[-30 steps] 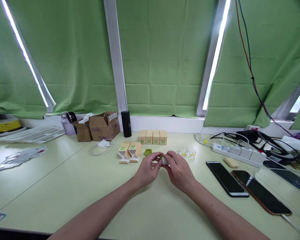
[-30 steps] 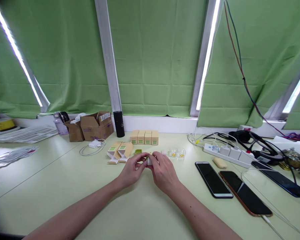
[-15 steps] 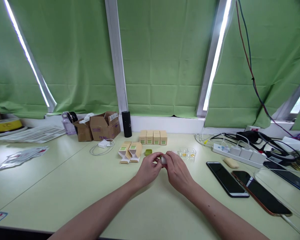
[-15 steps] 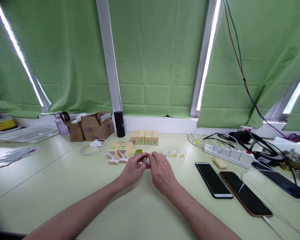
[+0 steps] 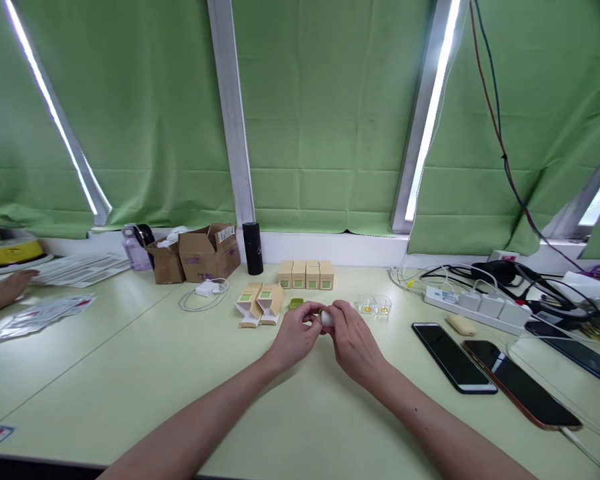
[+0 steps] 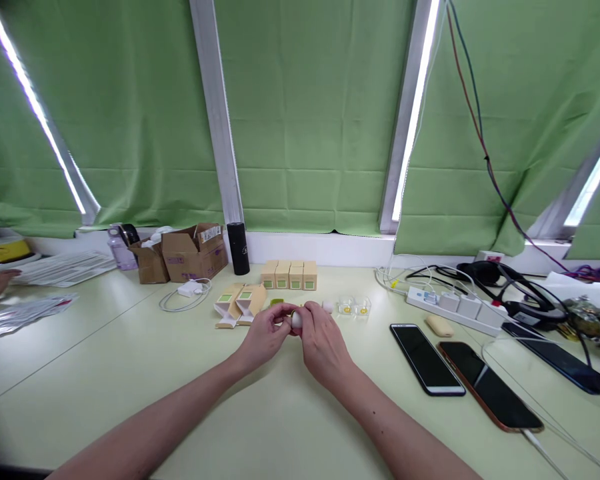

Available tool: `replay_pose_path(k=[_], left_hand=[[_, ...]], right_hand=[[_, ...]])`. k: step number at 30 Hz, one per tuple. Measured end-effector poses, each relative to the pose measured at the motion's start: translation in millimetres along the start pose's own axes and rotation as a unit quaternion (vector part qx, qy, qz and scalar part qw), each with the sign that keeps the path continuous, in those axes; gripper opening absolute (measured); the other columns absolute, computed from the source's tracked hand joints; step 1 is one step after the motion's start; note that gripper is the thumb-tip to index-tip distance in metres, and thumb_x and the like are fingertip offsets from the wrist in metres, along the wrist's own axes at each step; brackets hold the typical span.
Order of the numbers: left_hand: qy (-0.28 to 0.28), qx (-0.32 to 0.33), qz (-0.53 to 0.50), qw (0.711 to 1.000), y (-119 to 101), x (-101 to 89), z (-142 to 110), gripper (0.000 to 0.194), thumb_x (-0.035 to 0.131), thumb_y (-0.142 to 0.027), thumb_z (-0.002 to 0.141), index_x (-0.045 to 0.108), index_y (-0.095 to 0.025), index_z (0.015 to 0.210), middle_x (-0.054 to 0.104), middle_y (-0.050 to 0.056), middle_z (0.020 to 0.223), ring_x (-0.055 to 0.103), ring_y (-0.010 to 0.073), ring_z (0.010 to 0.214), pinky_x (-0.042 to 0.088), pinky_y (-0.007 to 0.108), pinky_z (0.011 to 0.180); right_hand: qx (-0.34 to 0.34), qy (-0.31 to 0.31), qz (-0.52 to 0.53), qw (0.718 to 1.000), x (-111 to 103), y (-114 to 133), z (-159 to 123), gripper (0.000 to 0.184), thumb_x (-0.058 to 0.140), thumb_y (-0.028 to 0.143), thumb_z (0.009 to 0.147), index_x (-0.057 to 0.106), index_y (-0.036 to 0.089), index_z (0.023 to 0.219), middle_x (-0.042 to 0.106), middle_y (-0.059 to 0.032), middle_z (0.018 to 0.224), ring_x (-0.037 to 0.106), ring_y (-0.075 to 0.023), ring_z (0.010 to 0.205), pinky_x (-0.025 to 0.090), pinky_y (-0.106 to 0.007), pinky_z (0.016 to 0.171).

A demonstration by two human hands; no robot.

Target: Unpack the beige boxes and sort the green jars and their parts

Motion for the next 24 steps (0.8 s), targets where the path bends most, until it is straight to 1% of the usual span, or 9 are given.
replay_pose_path(k=[2, 6, 9, 12, 14, 17, 19, 21, 24], left_hand=[[0.004, 0.000, -0.017, 1.000, 2.8, -1.0, 0.8, 0.022, 0.063, -0.024, 0.091, 0.067, -0.017, 0.112, 0.072, 0.008, 0.104, 0.073, 0.0194, 0.086, 0.065, 0.041, 0.084], [0.045, 0.005, -0.047, 0.998, 2.1, 0.1, 1.2, 0.027, 0.069, -0.033, 0.090, 0.062, -0.018, 0.112, 0.067, 0.010, 0.112, 0.068, 0.0219, 0.097, 0.064, 0.041, 0.080], [0.059, 0.025, 0.025, 0.998, -4.1, -7.2, 1.6, 0.032, 0.071, -0.028, 0.087, 0.063, -0.021, 0.117, 0.066, 0.010, 0.118, 0.064, 0.0234, 0.102, 0.060, 0.039, 0.082], [0.084, 0.065, 0.114, 0.988, -10.2, -12.0, 1.4, 0.054, 0.073, -0.018, 0.081, 0.063, -0.028, 0.133, 0.067, 0.008, 0.124, 0.060, 0.0244, 0.109, 0.052, 0.042, 0.095], [0.112, 0.080, 0.111, 0.984, -9.5, -10.3, 0.6, 0.063, 0.074, -0.015, 0.079, 0.061, -0.031, 0.139, 0.065, 0.008, 0.127, 0.059, 0.0254, 0.115, 0.048, 0.044, 0.102], [0.111, 0.085, 0.092, 0.986, -5.7, -9.6, 0.8, 0.058, 0.076, -0.014, 0.078, 0.065, -0.030, 0.133, 0.063, 0.008, 0.124, 0.059, 0.0258, 0.117, 0.047, 0.045, 0.105], [0.063, 0.086, 0.101, 0.989, -5.5, -14.7, 2.0, 0.052, 0.079, -0.014, 0.075, 0.068, -0.028, 0.124, 0.063, 0.007, 0.118, 0.060, 0.0254, 0.113, 0.048, 0.045, 0.103], [0.003, 0.097, 0.122, 0.988, -9.6, -21.2, 1.5, 0.047, 0.082, -0.014, 0.074, 0.066, -0.026, 0.116, 0.064, 0.006, 0.114, 0.061, 0.0250, 0.110, 0.049, 0.044, 0.100], [-0.064, 0.149, 0.158, 0.974, -22.9, -25.6, -4.3, 0.041, 0.082, -0.016, 0.077, 0.061, -0.024, 0.111, 0.063, 0.006, 0.116, 0.060, 0.0253, 0.111, 0.049, 0.044, 0.098]], right_hand=[[-0.002, -0.002, 0.021, 1.000, -1.2, -3.4, -1.6, 0.034, 0.042, 0.010, 0.101, 0.049, 0.015, 0.134, 0.059, -0.0161, 0.117, 0.061, -0.0278, 0.103, 0.056, -0.042, 0.083], [-0.022, -0.008, 0.034, 0.999, -6.5, -4.2, -3.1, 0.038, 0.045, 0.009, 0.102, 0.048, 0.016, 0.139, 0.061, -0.0164, 0.121, 0.060, -0.0279, 0.108, 0.055, -0.043, 0.088], [-0.051, -0.005, 0.029, 0.998, -12.1, 1.8, -1.4, 0.041, 0.046, 0.008, 0.102, 0.047, 0.017, 0.141, 0.063, -0.0162, 0.124, 0.061, -0.0280, 0.108, 0.054, -0.045, 0.090], [-0.081, 0.008, 0.033, 0.996, -16.6, 9.2, 0.9, 0.044, 0.045, 0.008, 0.101, 0.045, 0.018, 0.144, 0.064, -0.0160, 0.129, 0.061, -0.0283, 0.114, 0.051, -0.048, 0.094], [-0.097, 0.026, 0.045, 0.994, -16.7, 13.4, 1.5, 0.048, 0.043, 0.006, 0.100, 0.043, 0.019, 0.147, 0.063, -0.0155, 0.134, 0.060, -0.0276, 0.117, 0.050, -0.049, 0.097], [-0.104, 0.040, 0.073, 0.991, -16.9, 15.9, 1.2, 0.054, 0.039, 0.003, 0.098, 0.039, 0.021, 0.149, 0.060, -0.0144, 0.141, 0.059, -0.0264, 0.123, 0.050, -0.049, 0.100], [-0.065, 0.013, 0.100, 0.993, -21.8, 8.5, 1.9, 0.054, 0.041, 0.005, 0.098, 0.038, 0.021, 0.149, 0.059, -0.0157, 0.142, 0.056, -0.0272, 0.129, 0.050, -0.050, 0.102], [0.016, -0.033, 0.139, 0.990, -27.3, -7.5, 1.5, 0.047, 0.049, 0.013, 0.098, 0.042, 0.020, 0.144, 0.060, -0.0171, 0.137, 0.058, -0.0283, 0.126, 0.053, -0.050, 0.100], [0.138, -0.063, 0.214, 0.965, -22.9, -27.9, -3.2, 0.030, 0.059, 0.025, 0.096, 0.053, 0.021, 0.126, 0.067, -0.0135, 0.119, 0.067, -0.0256, 0.103, 0.060, -0.043, 0.085]])
Point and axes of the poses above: each hand's wrist, its own z-axis towards the middle knuckle, its own x-axis out of the palm, y = z × x, the point moved 10 cm from there along z, towards the middle knuckle
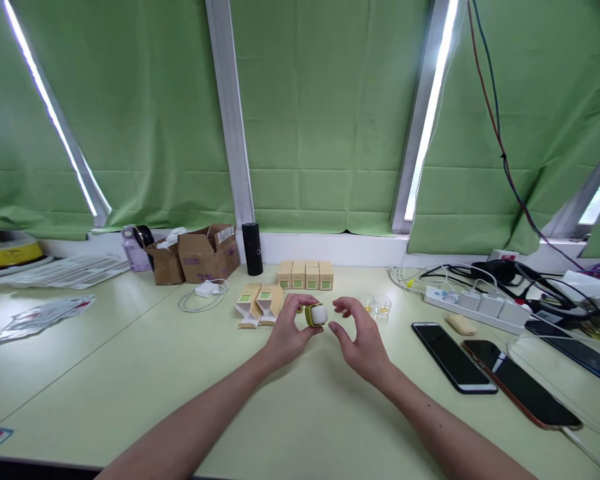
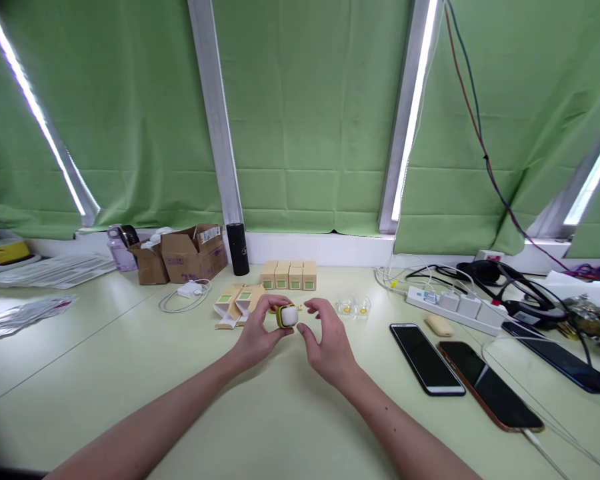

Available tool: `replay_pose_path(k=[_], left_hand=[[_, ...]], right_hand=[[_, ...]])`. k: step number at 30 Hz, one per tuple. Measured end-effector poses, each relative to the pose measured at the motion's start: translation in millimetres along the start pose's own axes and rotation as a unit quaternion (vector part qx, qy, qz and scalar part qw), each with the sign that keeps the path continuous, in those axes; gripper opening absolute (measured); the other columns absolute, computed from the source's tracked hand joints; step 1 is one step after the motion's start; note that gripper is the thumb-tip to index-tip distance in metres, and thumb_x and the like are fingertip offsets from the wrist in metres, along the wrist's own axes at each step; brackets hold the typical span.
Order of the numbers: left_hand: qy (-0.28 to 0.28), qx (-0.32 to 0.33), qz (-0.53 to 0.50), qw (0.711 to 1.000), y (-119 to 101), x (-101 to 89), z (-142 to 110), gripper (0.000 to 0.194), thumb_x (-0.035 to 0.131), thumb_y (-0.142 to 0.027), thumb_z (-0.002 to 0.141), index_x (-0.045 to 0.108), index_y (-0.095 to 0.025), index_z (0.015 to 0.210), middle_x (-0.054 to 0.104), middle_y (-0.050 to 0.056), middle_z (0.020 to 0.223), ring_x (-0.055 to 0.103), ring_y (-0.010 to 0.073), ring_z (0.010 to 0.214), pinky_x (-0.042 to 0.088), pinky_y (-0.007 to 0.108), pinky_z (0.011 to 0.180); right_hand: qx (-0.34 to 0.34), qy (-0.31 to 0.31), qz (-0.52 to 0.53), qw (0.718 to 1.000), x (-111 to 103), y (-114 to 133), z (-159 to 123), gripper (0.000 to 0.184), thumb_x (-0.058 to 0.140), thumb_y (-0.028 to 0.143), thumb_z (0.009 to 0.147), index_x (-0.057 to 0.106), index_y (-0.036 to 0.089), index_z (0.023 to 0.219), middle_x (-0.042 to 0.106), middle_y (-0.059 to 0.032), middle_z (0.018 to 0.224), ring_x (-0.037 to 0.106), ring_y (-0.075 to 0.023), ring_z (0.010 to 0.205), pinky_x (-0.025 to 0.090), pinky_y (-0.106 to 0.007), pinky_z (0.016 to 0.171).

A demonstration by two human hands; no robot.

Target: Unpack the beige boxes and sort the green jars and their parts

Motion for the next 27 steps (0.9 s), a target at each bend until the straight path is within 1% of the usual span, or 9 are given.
replay_pose_path(k=[2, 6, 9, 12, 16, 18, 22, 24, 27], left_hand=[[-0.030, 0.052, 0.034, 0.998, -11.8, -3.1, -2.7, 0.041, 0.080, -0.016, 0.079, 0.057, -0.024, 0.111, 0.062, 0.007, 0.117, 0.059, 0.0256, 0.113, 0.049, 0.044, 0.097], [-0.053, 0.163, 0.108, 0.979, -33.8, -0.1, -11.3, 0.039, 0.073, -0.012, 0.083, 0.051, -0.024, 0.114, 0.060, 0.008, 0.117, 0.058, 0.0252, 0.111, 0.050, 0.043, 0.093], [-0.062, 0.201, 0.138, 0.968, -40.7, 3.3, -15.8, 0.035, 0.068, -0.013, 0.087, 0.049, -0.024, 0.114, 0.059, 0.009, 0.116, 0.058, 0.0244, 0.107, 0.050, 0.042, 0.090], [-0.054, 0.188, 0.143, 0.970, -40.2, 4.8, -15.5, 0.035, 0.068, -0.014, 0.087, 0.048, -0.024, 0.115, 0.059, 0.010, 0.116, 0.059, 0.0255, 0.108, 0.050, 0.044, 0.090], [0.008, 0.154, 0.107, 0.982, -38.5, 8.3, -13.7, 0.045, 0.069, -0.016, 0.084, 0.047, -0.024, 0.124, 0.058, 0.013, 0.125, 0.057, 0.0295, 0.116, 0.050, 0.048, 0.096], [0.028, 0.130, 0.086, 0.987, -36.1, 8.1, -13.0, 0.047, 0.064, -0.017, 0.088, 0.046, -0.024, 0.132, 0.059, 0.014, 0.127, 0.059, 0.0274, 0.111, 0.052, 0.045, 0.093], [0.037, 0.073, 0.044, 0.996, -26.5, 9.5, -11.5, 0.045, 0.054, -0.022, 0.098, 0.044, -0.025, 0.142, 0.062, 0.013, 0.127, 0.064, 0.0212, 0.097, 0.057, 0.039, 0.083], [0.041, 0.057, 0.027, 0.997, -23.2, 13.2, -11.2, 0.041, 0.052, -0.025, 0.101, 0.047, -0.024, 0.142, 0.063, 0.013, 0.127, 0.066, 0.0204, 0.097, 0.060, 0.038, 0.083], [0.044, 0.051, 0.010, 0.998, -22.4, 17.4, -10.5, 0.033, 0.050, -0.028, 0.102, 0.056, -0.022, 0.134, 0.065, 0.013, 0.125, 0.069, 0.0213, 0.099, 0.063, 0.038, 0.083]], right_hand=[[0.045, 0.006, 0.042, 0.998, 7.1, -5.2, -1.4, 0.023, 0.063, 0.030, 0.095, 0.058, 0.021, 0.116, 0.069, -0.0099, 0.108, 0.067, -0.0227, 0.092, 0.060, -0.039, 0.078], [0.075, 0.016, 0.075, 0.994, 19.1, -2.2, -3.4, 0.020, 0.065, 0.031, 0.094, 0.061, 0.022, 0.111, 0.069, -0.0068, 0.103, 0.066, -0.0207, 0.090, 0.059, -0.036, 0.077], [0.079, 0.010, 0.072, 0.994, 20.2, -0.2, -3.9, 0.016, 0.065, 0.027, 0.094, 0.060, 0.022, 0.108, 0.067, -0.0062, 0.104, 0.064, -0.0199, 0.089, 0.058, -0.036, 0.076], [0.062, 0.014, 0.056, 0.996, 18.2, 0.7, -3.6, 0.014, 0.061, 0.023, 0.095, 0.058, 0.022, 0.109, 0.065, -0.0070, 0.105, 0.063, -0.0201, 0.089, 0.059, -0.036, 0.076], [-0.039, 0.014, -0.040, 0.998, 9.1, 12.2, -1.4, 0.021, 0.052, 0.019, 0.099, 0.055, 0.021, 0.120, 0.063, -0.0125, 0.114, 0.063, -0.0253, 0.103, 0.058, -0.042, 0.085], [-0.083, 0.006, -0.103, 0.991, 4.3, 17.7, -0.5, 0.024, 0.050, 0.018, 0.100, 0.054, 0.020, 0.124, 0.063, -0.0142, 0.116, 0.062, -0.0277, 0.107, 0.057, -0.045, 0.088], [-0.138, 0.005, -0.181, 0.974, 3.2, 27.2, 0.0, 0.027, 0.048, 0.016, 0.102, 0.055, 0.019, 0.128, 0.065, -0.0151, 0.114, 0.062, -0.0290, 0.105, 0.056, -0.046, 0.087], [-0.162, 0.018, -0.197, 0.967, 7.5, 31.9, -1.4, 0.031, 0.045, 0.016, 0.102, 0.054, 0.019, 0.131, 0.065, -0.0153, 0.114, 0.062, -0.0288, 0.104, 0.055, -0.047, 0.087], [-0.180, 0.034, -0.208, 0.961, 12.9, 35.2, -3.7, 0.036, 0.043, 0.014, 0.102, 0.053, 0.018, 0.136, 0.065, -0.0156, 0.113, 0.062, -0.0282, 0.101, 0.055, -0.047, 0.086]])
Point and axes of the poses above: each hand's wrist, its own z-axis towards the middle knuckle, its own x-axis out of the palm, y = z × x, the point moved 10 cm from there along z, towards the middle knuckle
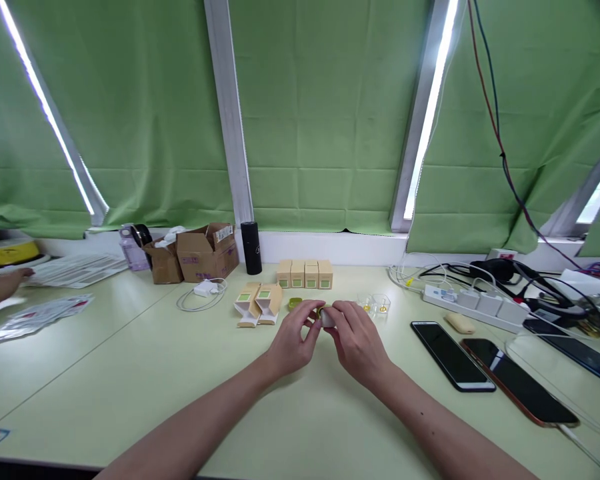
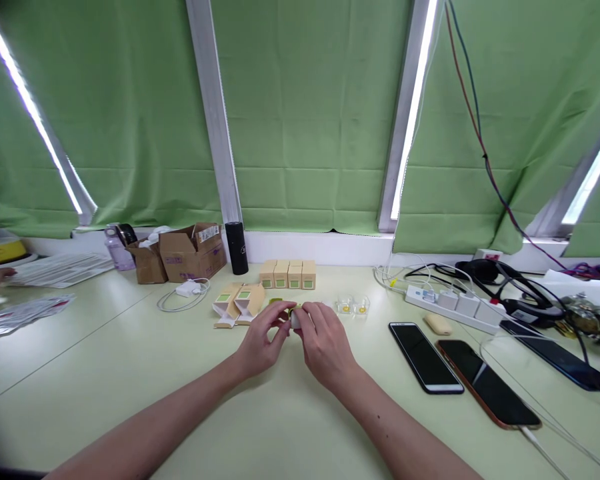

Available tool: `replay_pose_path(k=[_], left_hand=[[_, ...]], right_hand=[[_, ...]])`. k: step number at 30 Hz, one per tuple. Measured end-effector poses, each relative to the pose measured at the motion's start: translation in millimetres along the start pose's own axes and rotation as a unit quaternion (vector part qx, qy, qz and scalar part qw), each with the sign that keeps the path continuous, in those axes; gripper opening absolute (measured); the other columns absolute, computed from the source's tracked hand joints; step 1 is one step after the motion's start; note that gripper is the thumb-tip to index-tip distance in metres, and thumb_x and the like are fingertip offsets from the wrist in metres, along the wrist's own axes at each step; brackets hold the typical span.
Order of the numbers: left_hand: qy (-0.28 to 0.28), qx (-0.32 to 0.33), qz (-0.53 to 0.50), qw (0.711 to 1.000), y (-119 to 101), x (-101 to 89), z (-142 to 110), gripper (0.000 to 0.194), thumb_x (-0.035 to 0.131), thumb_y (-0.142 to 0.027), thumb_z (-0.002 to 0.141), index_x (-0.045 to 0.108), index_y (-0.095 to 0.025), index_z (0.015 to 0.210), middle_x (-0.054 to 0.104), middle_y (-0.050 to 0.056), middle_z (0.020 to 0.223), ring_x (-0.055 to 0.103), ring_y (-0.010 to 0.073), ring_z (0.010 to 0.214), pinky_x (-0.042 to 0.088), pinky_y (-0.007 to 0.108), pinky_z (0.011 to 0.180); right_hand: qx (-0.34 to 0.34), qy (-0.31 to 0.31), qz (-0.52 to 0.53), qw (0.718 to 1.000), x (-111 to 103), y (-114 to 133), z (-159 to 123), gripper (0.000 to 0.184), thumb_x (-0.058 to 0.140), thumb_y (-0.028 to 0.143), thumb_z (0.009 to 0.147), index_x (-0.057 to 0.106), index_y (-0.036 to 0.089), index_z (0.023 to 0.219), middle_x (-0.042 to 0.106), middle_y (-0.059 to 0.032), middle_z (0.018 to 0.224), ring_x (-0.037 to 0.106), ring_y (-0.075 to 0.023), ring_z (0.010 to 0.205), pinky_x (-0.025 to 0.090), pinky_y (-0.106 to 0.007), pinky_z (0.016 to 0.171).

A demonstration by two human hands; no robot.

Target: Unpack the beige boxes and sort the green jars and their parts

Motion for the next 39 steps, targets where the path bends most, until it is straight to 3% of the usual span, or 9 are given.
replay_pose_path(k=[15, 26, 34, 39], left_hand=[[0.005, -0.038, -0.032, 0.999, 5.7, 2.9, 0.4, 0.028, 0.055, -0.029, 0.100, 0.064, -0.022, 0.126, 0.067, 0.012, 0.121, 0.071, 0.0210, 0.099, 0.067, 0.033, 0.076], [0.001, -0.060, 0.017, 0.998, 9.5, 5.1, 3.8, 0.032, 0.053, -0.011, 0.089, 0.066, -0.022, 0.116, 0.072, 0.007, 0.112, 0.071, 0.0189, 0.095, 0.065, 0.030, 0.075], [0.036, -0.085, -0.026, 0.995, 13.5, 7.3, 7.1, 0.029, 0.050, -0.024, 0.099, 0.068, -0.021, 0.122, 0.071, 0.010, 0.116, 0.071, 0.0179, 0.085, 0.064, 0.031, 0.072], [0.074, -0.045, -0.010, 0.996, 7.4, 6.7, 5.9, 0.042, 0.067, -0.027, 0.092, 0.062, -0.025, 0.134, 0.068, 0.011, 0.125, 0.067, 0.0234, 0.104, 0.060, 0.042, 0.092]], right_hand=[[-0.014, 0.026, -0.022, 0.999, 4.8, 3.2, 2.6, 0.030, 0.044, 0.016, 0.104, 0.055, 0.016, 0.131, 0.066, -0.0150, 0.111, 0.062, -0.0276, 0.097, 0.055, -0.043, 0.080], [-0.016, 0.042, -0.041, 0.998, 16.8, 5.6, -0.9, 0.033, 0.040, 0.010, 0.102, 0.051, 0.012, 0.133, 0.062, -0.0169, 0.114, 0.059, -0.0285, 0.097, 0.054, -0.045, 0.082], [0.002, 0.038, -0.012, 0.999, 17.9, -7.5, -2.1, 0.026, 0.042, 0.015, 0.104, 0.048, 0.013, 0.130, 0.059, -0.0160, 0.112, 0.060, -0.0275, 0.098, 0.057, -0.042, 0.080], [0.037, 0.029, 0.060, 0.997, 15.1, -17.1, -6.6, 0.027, 0.041, 0.015, 0.104, 0.044, 0.017, 0.131, 0.058, -0.0150, 0.113, 0.060, -0.0268, 0.100, 0.058, -0.041, 0.079]])
Point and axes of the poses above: each hand's wrist, its own z-axis towards the middle knuckle, its own x-axis out of the palm, y = z × x, the point moved 10 cm from there along z, towards the middle knuckle
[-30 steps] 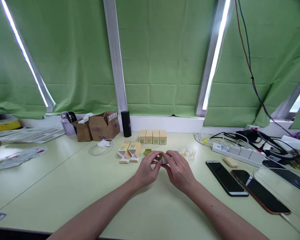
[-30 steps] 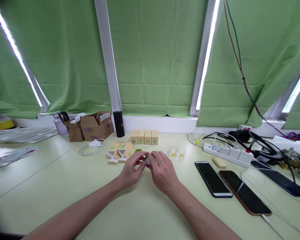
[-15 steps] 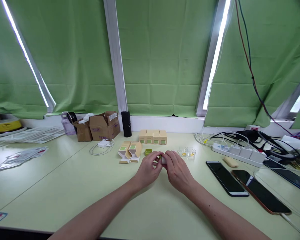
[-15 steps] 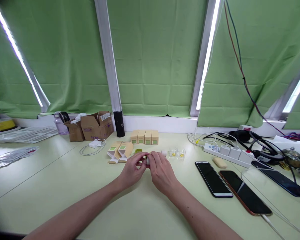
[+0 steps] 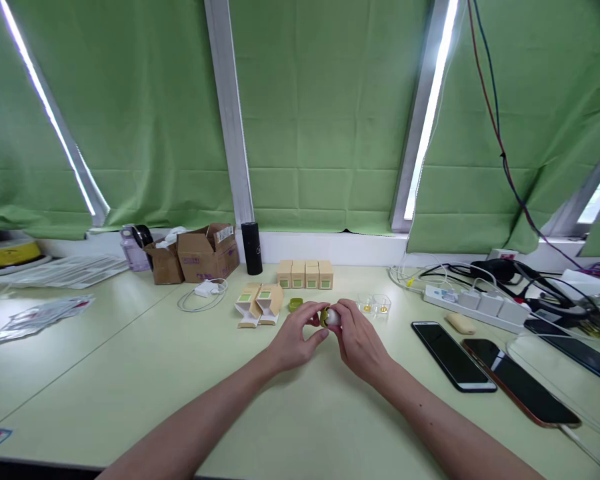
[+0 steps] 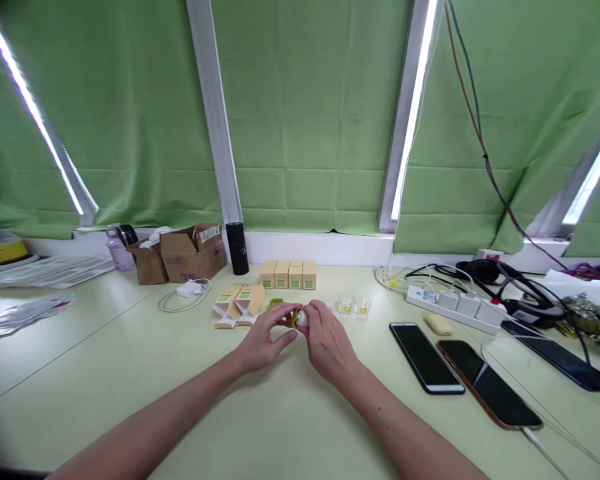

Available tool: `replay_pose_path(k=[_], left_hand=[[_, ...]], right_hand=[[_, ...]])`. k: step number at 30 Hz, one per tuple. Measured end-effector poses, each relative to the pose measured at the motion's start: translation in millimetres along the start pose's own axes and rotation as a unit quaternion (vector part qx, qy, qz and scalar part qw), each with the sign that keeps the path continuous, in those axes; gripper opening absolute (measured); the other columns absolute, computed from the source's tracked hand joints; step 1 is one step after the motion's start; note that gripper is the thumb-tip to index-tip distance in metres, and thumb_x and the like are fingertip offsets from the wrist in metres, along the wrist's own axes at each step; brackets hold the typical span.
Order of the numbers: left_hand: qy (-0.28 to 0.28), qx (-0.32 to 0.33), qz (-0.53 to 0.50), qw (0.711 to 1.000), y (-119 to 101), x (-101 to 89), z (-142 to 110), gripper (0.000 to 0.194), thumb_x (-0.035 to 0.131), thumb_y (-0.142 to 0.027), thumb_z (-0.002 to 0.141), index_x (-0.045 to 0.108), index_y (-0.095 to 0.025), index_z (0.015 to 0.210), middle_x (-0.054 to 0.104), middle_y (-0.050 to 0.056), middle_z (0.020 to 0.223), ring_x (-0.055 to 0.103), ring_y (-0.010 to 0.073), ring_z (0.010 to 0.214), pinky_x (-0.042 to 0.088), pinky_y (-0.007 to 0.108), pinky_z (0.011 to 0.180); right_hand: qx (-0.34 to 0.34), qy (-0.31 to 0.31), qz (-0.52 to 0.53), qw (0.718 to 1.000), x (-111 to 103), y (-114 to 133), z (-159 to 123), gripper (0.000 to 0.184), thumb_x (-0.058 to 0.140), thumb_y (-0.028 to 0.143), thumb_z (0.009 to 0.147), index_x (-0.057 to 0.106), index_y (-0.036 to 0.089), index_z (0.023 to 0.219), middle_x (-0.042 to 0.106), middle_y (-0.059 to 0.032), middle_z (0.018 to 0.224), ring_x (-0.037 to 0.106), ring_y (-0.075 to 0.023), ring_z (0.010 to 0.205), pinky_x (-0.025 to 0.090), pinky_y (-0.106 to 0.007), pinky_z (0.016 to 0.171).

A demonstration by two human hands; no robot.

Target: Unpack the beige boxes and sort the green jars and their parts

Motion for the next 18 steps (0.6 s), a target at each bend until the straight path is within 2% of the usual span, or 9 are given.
replay_pose_path(k=[2, 5, 13, 16, 18], left_hand=[[0.000, 0.011, 0.015, 1.000, 0.2, -0.8, -0.5, 0.045, 0.071, -0.023, 0.088, 0.061, -0.026, 0.132, 0.067, 0.009, 0.124, 0.064, 0.0244, 0.108, 0.056, 0.044, 0.097], [-0.022, 0.013, 0.022, 0.999, 2.2, -4.0, 0.5, 0.038, 0.071, -0.019, 0.088, 0.063, -0.025, 0.124, 0.068, 0.008, 0.118, 0.061, 0.0249, 0.112, 0.053, 0.045, 0.099], [-0.041, -0.017, 0.000, 0.999, -0.2, -4.0, 3.8, 0.036, 0.070, -0.019, 0.085, 0.066, -0.024, 0.120, 0.071, 0.008, 0.116, 0.064, 0.0241, 0.105, 0.054, 0.039, 0.088], [-0.046, -0.032, -0.004, 0.998, 6.5, -4.5, 2.4, 0.036, 0.072, -0.021, 0.084, 0.067, -0.024, 0.120, 0.072, 0.008, 0.115, 0.065, 0.0237, 0.103, 0.055, 0.039, 0.087], [-0.043, -0.055, -0.003, 0.998, 18.6, -4.1, 1.1, 0.036, 0.073, -0.021, 0.083, 0.067, -0.023, 0.119, 0.072, 0.008, 0.117, 0.066, 0.0238, 0.101, 0.055, 0.040, 0.088]], right_hand=[[0.023, -0.001, 0.028, 0.999, 0.7, -3.2, -1.0, 0.028, 0.041, 0.016, 0.104, 0.044, 0.019, 0.131, 0.058, -0.0145, 0.115, 0.059, -0.0273, 0.102, 0.058, -0.042, 0.081], [0.053, -0.002, 0.075, 0.996, 2.2, -6.4, -1.6, 0.026, 0.040, 0.017, 0.104, 0.045, 0.021, 0.129, 0.057, -0.0137, 0.116, 0.058, -0.0273, 0.105, 0.057, -0.044, 0.084], [0.146, -0.029, 0.148, 0.978, 4.5, -17.5, -5.8, 0.018, 0.037, 0.027, 0.106, 0.051, 0.022, 0.117, 0.059, -0.0115, 0.112, 0.057, -0.0258, 0.102, 0.053, -0.046, 0.087], [0.196, -0.046, 0.190, 0.961, 4.7, -27.5, -8.4, 0.021, 0.038, 0.035, 0.107, 0.052, 0.022, 0.115, 0.059, -0.0108, 0.111, 0.058, -0.0245, 0.099, 0.053, -0.044, 0.086], [0.246, -0.087, 0.219, 0.940, -2.8, -42.6, -11.6, 0.027, 0.041, 0.043, 0.106, 0.054, 0.022, 0.115, 0.061, -0.0104, 0.111, 0.059, -0.0243, 0.099, 0.052, -0.043, 0.087]])
Point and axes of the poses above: each hand's wrist, its own z-axis towards the middle knuckle, its own x-axis out of the palm, y = z × x, the point moved 10 cm from there along z, towards the middle knuckle
